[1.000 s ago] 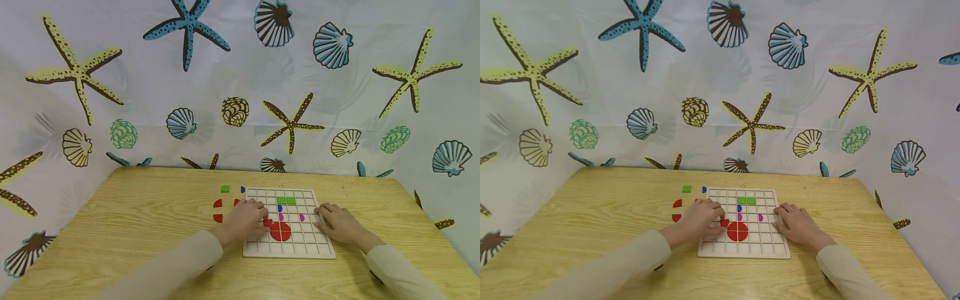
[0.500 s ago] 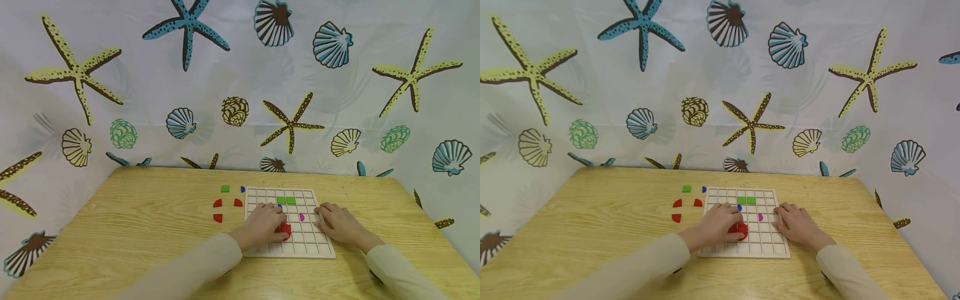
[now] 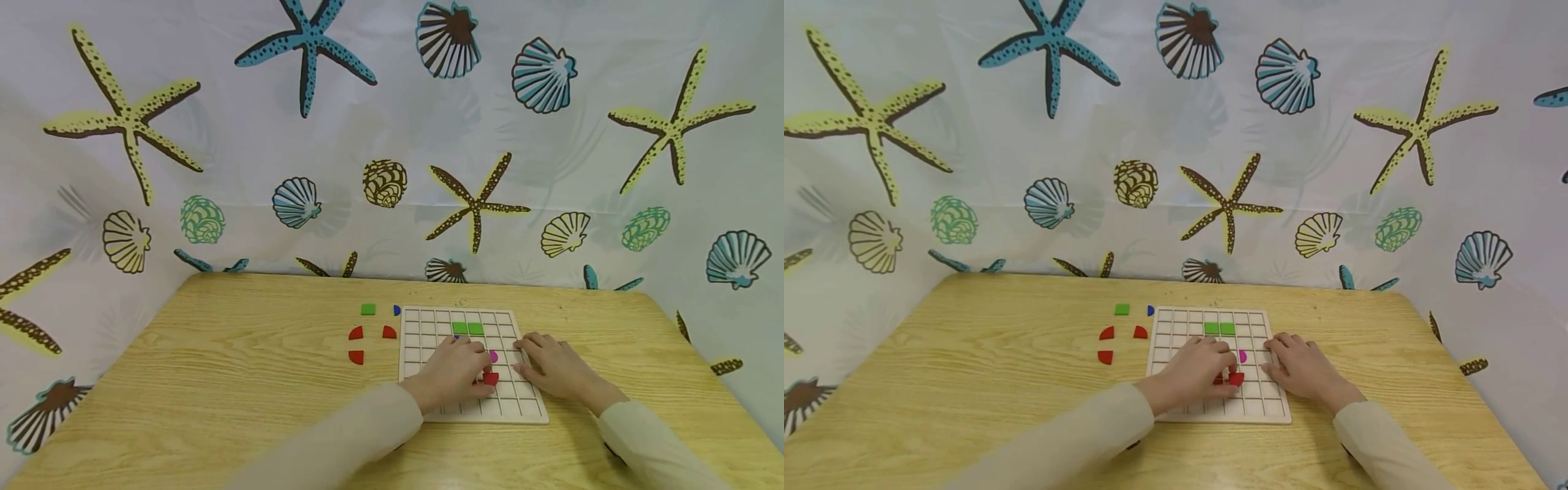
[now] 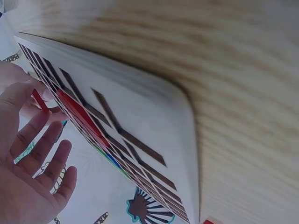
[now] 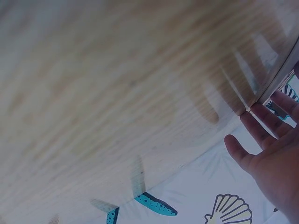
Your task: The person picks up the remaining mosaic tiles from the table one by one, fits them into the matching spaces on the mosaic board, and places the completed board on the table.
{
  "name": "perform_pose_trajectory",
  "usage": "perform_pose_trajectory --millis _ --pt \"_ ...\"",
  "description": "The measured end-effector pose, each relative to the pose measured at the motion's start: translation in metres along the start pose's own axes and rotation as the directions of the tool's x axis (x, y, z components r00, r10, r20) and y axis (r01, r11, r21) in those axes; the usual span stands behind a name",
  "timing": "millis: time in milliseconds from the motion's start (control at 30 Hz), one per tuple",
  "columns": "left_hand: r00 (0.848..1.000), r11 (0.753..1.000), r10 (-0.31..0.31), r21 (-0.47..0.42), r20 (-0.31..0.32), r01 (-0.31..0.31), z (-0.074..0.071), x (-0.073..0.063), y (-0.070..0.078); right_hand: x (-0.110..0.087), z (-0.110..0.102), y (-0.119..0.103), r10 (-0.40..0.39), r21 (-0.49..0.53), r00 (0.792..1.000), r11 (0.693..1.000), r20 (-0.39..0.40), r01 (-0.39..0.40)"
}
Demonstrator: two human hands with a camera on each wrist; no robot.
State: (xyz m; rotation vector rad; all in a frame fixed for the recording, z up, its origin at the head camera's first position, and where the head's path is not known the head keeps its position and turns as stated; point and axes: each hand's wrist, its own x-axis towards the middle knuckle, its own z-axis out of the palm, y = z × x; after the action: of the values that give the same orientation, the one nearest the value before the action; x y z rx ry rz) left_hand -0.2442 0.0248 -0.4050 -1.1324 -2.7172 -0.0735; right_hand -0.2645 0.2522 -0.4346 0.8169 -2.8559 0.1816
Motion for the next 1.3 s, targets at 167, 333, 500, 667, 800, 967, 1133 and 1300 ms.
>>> perform_pose_trajectory --millis 167,333,500,667,800,967,1133,1300 --pt "1.000 1.000 -0.002 -0.012 0.017 0.002 0.001 0.006 0.007 -0.001 0.000 0.000 0.006 0.004 1.000 1.000 0.000 -0.006" --pt "1.000 1.000 -0.007 -0.014 0.025 0.007 0.005 0.011 0.011 -0.001 -0.001 -0.001 0.000 0.008 1.000 1.000 -0.003 0.000" --pt "0.999 1.000 -0.017 -0.012 0.032 0.018 0.009 0.014 0.014 -0.002 -0.003 -0.003 -0.005 0.018 1.000 1.000 -0.002 0.005" --pt "0.998 0.999 -0.032 -0.002 0.050 0.032 0.009 0.015 0.016 -0.002 -0.003 -0.004 0.004 0.024 1.000 1.000 0.002 -0.004" --pt "0.997 0.999 -0.041 0.003 0.062 0.041 0.009 0.015 0.018 -0.001 -0.002 -0.002 0.010 0.023 1.000 1.000 0.005 -0.010" --pt "0.997 0.999 -0.053 0.000 0.060 0.053 0.012 0.016 0.019 -0.001 -0.002 -0.003 0.006 0.010 1.000 1.000 0.000 -0.006" --pt "0.997 0.998 -0.059 -0.002 0.058 0.059 0.015 0.017 0.020 -0.002 -0.003 -0.003 0.007 -0.005 1.000 1.000 -0.002 -0.007" --pt "0.997 0.998 -0.058 -0.001 0.053 0.059 0.014 0.015 0.020 -0.001 -0.003 -0.004 0.011 -0.010 1.000 1.000 0.003 -0.011"
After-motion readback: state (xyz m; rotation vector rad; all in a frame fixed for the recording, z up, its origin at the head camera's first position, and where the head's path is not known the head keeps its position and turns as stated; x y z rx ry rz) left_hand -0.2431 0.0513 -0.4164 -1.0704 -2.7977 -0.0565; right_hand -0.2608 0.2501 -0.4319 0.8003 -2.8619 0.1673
